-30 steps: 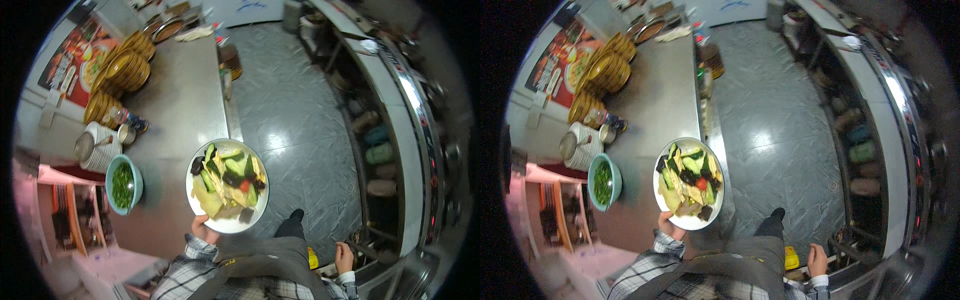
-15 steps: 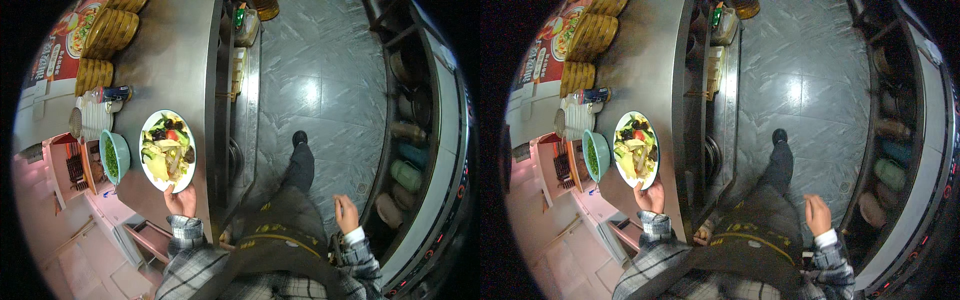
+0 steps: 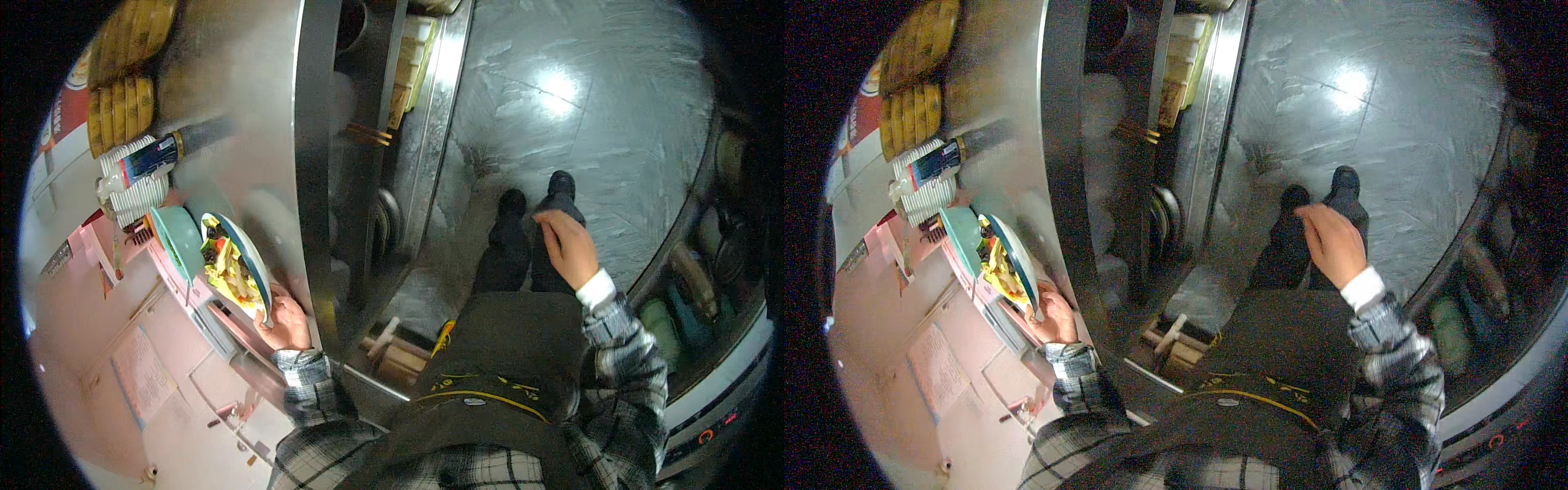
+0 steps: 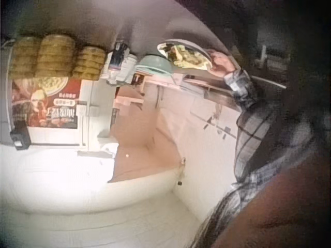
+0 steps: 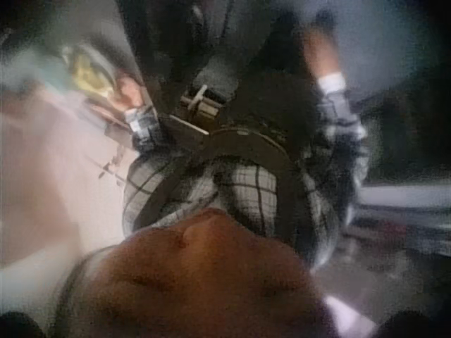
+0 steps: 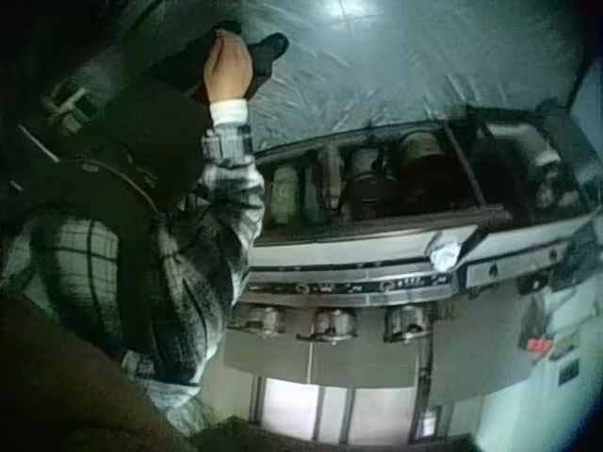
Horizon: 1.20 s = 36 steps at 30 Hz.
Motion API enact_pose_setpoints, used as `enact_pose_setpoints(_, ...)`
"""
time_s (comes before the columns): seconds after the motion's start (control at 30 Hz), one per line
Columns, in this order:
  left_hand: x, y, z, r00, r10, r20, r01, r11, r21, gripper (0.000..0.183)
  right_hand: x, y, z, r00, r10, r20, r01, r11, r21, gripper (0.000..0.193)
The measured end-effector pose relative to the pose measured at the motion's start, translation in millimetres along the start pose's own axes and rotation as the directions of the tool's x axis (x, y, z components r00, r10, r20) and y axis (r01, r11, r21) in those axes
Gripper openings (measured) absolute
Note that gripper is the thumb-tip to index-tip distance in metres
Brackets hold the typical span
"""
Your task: The person opens a refrigerated display case and uses tongs to transfer several pre-cooked vegetable items onto a plate. They then move to a kitchen counter, place the plate into a larger metal bowl, and add a liquid from a plastic container. The person handles a strainer and a faucet but does not complete a cooking step.
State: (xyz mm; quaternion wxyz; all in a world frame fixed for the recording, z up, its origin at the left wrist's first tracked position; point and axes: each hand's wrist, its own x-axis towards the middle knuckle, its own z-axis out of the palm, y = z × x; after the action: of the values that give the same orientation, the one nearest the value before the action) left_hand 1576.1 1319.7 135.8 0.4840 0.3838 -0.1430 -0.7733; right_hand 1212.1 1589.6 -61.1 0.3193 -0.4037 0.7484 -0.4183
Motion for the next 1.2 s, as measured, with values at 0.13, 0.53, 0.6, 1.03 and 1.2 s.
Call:
enact_pose_setpoints(0.13, 0, -5, 8, 1.000, 0.006, 0.022, -0.006, 1.000, 0.024, 0.044, 48, 25, 65, 0.991, -0.048, 0.127, 0.036, 0.995, 0.096, 0.018)
enact_pose_setpoints(0.53, -35, 54, -35, 0.988, 0.105, -0.110, -0.037, 0.867, 0.497, 0.050, 83, 48, 357, 0.958, 0.119, 0.262, -0.258, 0.756, 0.602, 0.022)
enact_pose_setpoints(0.6, -51, 68, -25, 0.933, 0.212, -0.291, -0.037, 0.860, 0.509, 0.051, 66, 54, 374, 0.960, 0.122, 0.251, -0.262, 0.706, 0.658, 0.022)
enact_pose_setpoints(1.03, -89, 31, -36, 0.958, 0.287, -0.011, -0.175, 0.612, 0.772, 0.033, 144, 148, 391, 0.956, -0.067, 0.285, -0.113, 0.814, 0.570, 0.018)
enact_pose_setpoints(1.2, -72, -133, -130, 0.175, 0.650, 0.740, 0.356, -0.742, 0.568, 0.036, 190, 204, 398, 0.953, -0.214, 0.215, 0.049, 0.808, 0.587, 0.014)
